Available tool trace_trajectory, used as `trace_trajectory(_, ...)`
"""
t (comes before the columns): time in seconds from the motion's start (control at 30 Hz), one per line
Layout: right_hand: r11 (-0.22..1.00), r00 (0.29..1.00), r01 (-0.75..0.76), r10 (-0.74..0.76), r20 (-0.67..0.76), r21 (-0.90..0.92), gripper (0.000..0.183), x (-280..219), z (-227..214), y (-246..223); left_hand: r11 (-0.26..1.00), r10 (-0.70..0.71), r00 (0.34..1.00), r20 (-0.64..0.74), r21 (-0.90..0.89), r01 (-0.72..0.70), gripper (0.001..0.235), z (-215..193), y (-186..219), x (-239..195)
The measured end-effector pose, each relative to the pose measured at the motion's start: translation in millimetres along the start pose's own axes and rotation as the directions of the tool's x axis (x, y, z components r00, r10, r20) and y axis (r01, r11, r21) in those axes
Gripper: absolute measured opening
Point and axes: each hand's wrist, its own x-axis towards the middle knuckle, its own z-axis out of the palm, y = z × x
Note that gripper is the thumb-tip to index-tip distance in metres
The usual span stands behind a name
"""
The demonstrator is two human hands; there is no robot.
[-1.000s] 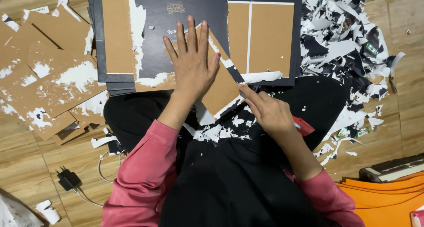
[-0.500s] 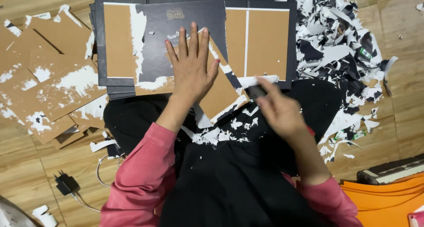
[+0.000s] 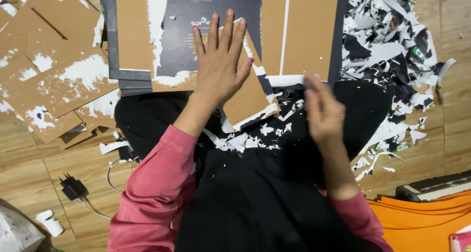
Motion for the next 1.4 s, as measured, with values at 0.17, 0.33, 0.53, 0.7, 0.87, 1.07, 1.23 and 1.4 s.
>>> trace_trajectory(0.17,0.991,0.971,-0.058,0.084,0.224,-0.122,0.037,-3.0,-5.7,-21.9,1.000,0.006,1.000,-0.002,-0.003,-0.006,0.063,-0.1,-0.2,0.6)
trace_trajectory(0.33,0.959,0.889,-0.199,0.262,0.375,-0.200,0.049,-11.1,15.0,-25.6,1.000,0.009,1.000,0.003,0.010,-0.009,0.062,-0.9,0.3,-1.8)
trace_trajectory(0.53,0.961,0.967,-0.103,0.156,0.200,-0.255,0.031,-13.8,24.4,-19.9,1.000,0.010,1.000,-0.015,0.017,-0.010,0.062,0.3,0.8,0.7)
trace_trajectory(0.7,0.999,0.995,-0.024,0.028,0.099,-0.041,0.029,-12.4,24.9,-11.4,1.000,0.002,0.997,0.071,0.015,-0.003,0.065,-0.8,0.7,1.6)
trace_trajectory(0.87,0.963,0.999,-0.009,0.021,-0.041,0.268,0.027,-5.1,-0.3,-8.5,0.999,0.041,0.991,0.129,0.007,-0.042,0.066,-5.3,-1.0,0.8)
trace_trajectory(1.07,0.928,0.902,-0.173,0.284,0.325,-0.331,0.046,-14.9,-0.2,-32.0,0.979,0.204,0.977,-0.066,-0.008,-0.205,0.066,3.0,-7.1,3.8)
trace_trajectory(1.23,0.844,0.895,0.004,0.236,0.379,-0.536,0.050,-22.1,19.2,-11.0,0.976,0.214,0.976,-0.049,-0.029,-0.216,0.065,1.4,-7.8,3.1)
trace_trajectory(1.4,0.839,0.957,0.229,-0.102,0.271,-0.494,0.034,-22.3,31.0,-3.6,0.978,0.207,0.977,-0.046,-0.029,-0.209,0.066,0.9,-7.1,3.5)
